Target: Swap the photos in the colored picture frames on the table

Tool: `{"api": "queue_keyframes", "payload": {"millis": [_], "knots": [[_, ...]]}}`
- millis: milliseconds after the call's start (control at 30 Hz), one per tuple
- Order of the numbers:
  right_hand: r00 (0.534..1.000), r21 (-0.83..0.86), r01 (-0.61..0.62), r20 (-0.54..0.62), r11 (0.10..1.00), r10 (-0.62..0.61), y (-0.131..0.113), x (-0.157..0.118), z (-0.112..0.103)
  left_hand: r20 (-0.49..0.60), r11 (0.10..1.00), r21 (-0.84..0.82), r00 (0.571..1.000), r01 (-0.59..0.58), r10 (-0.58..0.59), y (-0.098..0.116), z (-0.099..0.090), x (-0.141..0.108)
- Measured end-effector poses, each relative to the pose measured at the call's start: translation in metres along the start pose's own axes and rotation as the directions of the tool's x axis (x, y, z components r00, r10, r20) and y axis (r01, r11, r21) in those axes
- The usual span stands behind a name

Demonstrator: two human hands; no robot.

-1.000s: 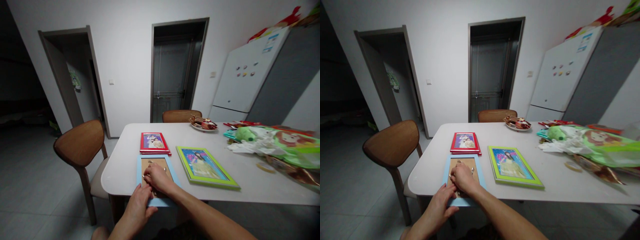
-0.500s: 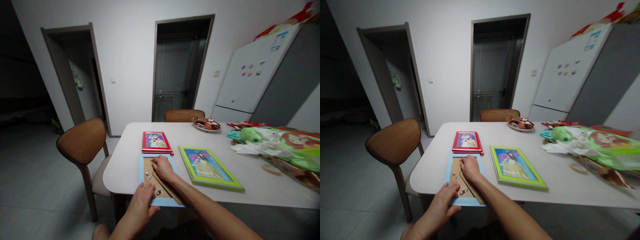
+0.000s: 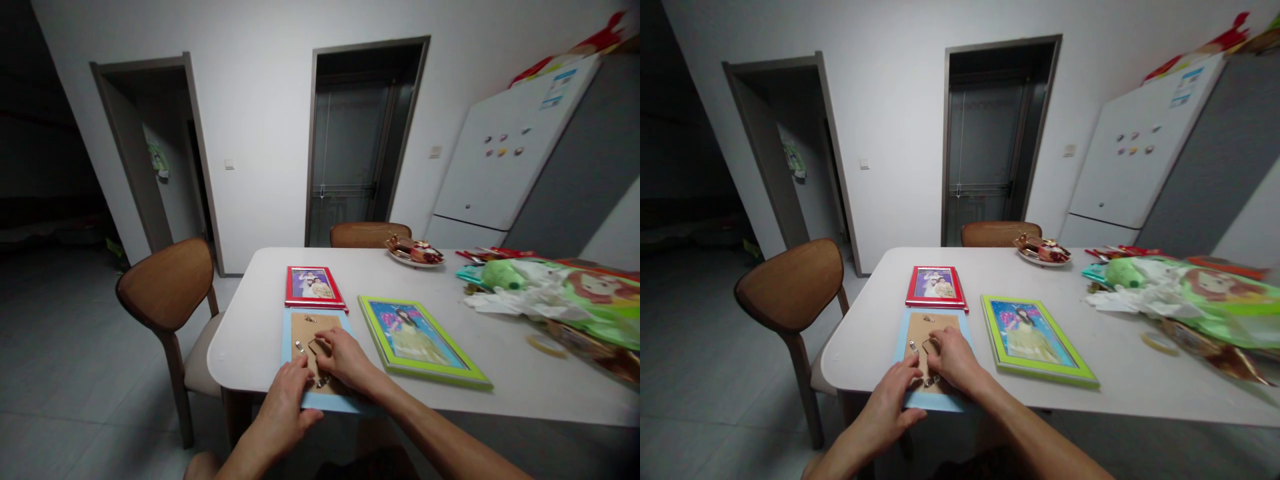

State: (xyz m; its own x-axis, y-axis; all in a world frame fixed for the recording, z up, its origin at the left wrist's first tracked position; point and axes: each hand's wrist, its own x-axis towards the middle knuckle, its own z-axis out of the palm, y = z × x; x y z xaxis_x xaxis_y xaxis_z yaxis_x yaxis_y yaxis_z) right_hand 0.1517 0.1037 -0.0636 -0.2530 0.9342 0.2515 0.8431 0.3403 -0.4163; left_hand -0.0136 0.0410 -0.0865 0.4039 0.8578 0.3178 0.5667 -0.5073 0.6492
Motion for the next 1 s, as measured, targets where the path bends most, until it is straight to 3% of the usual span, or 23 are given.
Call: {"api": "queue_keyframes", "payload": {"millis": [67,167,200,300,400,600,767,900,1000], "knots": [[0.999,0.004,0.01,-0.042,1.0,-0.01,-0.004,0.003,-0.008,-0.089,0.994,-0.107,0.995,0.023,-0.033,0.001,-0.001,0.003],[0.994,0.011,0.041,-0.104,0.999,-0.039,-0.017,0.005,-0.019,-0.267,0.924,-0.376,0.946,0.072,-0.183,0.004,-0.004,0.013],[0.992,0.024,0.055,-0.115,0.998,-0.052,-0.023,0.004,-0.022,-0.268,0.863,-0.497,0.93,0.089,-0.251,0.005,-0.007,0.017],[0.985,0.103,0.139,-0.117,0.985,-0.127,-0.04,0.002,-0.026,-0.135,0.612,-0.775,0.905,0.157,-0.403,0.005,-0.021,0.023],[0.979,0.157,0.175,-0.137,0.972,-0.154,-0.039,-0.001,-0.029,-0.126,0.52,-0.833,0.849,0.19,-0.512,-0.007,-0.047,0.018],[0.989,-0.112,-0.141,-0.06,0.984,0.135,0.017,-0.016,-0.029,-0.092,0.561,-0.756,0.794,0.338,-0.601,-0.059,-0.092,-0.009],[0.974,-0.217,-0.216,0.018,0.952,0.225,0.036,-0.025,-0.017,-0.199,0.764,-0.428,0.774,0.483,-0.601,-0.086,-0.101,-0.011],[0.975,-0.169,-0.222,-0.035,0.96,0.219,0.04,-0.02,-0.013,-0.328,0.842,-0.249,0.776,0.479,-0.539,-0.09,-0.104,-0.004],[0.953,0.025,-0.294,-0.07,0.956,0.295,0.042,-0.017,-0.015,-0.422,0.896,-0.131,0.794,0.423,-0.437,-0.072,-0.095,0.001]]}}
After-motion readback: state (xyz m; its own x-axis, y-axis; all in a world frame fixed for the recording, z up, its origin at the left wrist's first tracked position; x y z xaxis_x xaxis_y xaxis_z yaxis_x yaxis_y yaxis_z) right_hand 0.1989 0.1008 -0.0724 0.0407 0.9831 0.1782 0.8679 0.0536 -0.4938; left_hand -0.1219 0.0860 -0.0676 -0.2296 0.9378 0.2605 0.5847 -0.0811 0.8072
